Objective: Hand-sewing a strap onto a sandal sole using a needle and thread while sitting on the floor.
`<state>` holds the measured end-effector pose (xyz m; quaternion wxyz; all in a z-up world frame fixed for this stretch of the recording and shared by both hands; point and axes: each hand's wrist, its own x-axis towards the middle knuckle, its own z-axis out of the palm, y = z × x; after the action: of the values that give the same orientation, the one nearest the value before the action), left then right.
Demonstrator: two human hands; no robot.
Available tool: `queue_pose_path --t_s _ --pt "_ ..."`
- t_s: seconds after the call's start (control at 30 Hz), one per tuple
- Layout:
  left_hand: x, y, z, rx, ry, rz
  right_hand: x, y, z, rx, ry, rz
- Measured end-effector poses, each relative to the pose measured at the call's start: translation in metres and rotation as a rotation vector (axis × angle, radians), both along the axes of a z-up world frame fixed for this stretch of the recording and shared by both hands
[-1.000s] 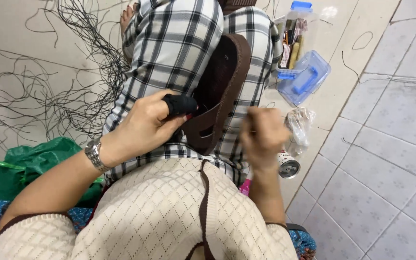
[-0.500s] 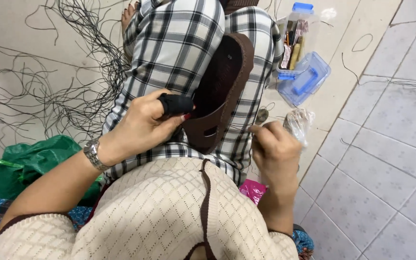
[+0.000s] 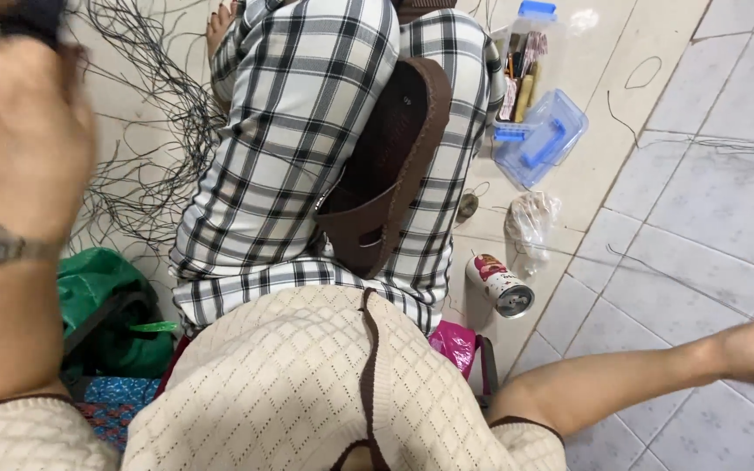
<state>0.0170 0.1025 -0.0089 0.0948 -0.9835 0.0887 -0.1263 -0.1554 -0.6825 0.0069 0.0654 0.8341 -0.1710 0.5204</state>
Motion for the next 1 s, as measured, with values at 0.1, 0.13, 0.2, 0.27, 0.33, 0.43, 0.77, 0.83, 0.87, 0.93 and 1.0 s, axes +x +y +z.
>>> queue_pose_path --t_s 0.1,0.13,0.2,0.27,0.33,0.43,0.77,0.83,0.87,0.93,1.0 --pt "-0.001 -0.055 0.016 -0.292 0.030 -0.308 0.020 0.063 -0.010 -0.037 0.028 -0.248" --pt "-0.004 -0.077 0.021 -0.478 0.351 -0.483 0.045 0.125 -0.010 0.115 0.230 0.160" --pt "-0.013 -0.105 0.034 -0.665 0.687 -0.659 0.064 0.234 -0.002 0.263 0.424 0.570" --pt "-0.013 -0.113 0.053 -0.612 0.815 -0.520 0.076 0.327 -0.012 1.070 0.871 1.028" --pt "-0.005 -0.106 0.060 -0.511 1.108 -0.356 0.080 0.363 -0.013 1.036 0.923 1.052" --pt "0.004 -0.101 0.069 -0.449 1.563 -0.213 0.080 0.381 -0.015 0.989 0.986 1.005" --pt "0.005 -0.175 -0.022 -2.337 0.795 -0.037 0.078 0.401 -0.047 1.166 0.747 0.983" --pt "0.005 -0.173 -0.015 -2.384 0.813 0.025 0.077 0.402 -0.050 1.207 0.734 0.983" --pt "0.005 -0.172 -0.010 -2.426 0.825 0.075 0.078 0.401 -0.050 1.243 0.712 0.990" --pt "0.014 -0.153 0.007 -2.297 0.959 0.013 0.072 0.411 -0.041 1.143 0.776 0.956" --pt "0.017 -0.143 0.020 -2.163 1.092 -0.041 0.067 0.417 -0.034 1.043 0.841 0.909"
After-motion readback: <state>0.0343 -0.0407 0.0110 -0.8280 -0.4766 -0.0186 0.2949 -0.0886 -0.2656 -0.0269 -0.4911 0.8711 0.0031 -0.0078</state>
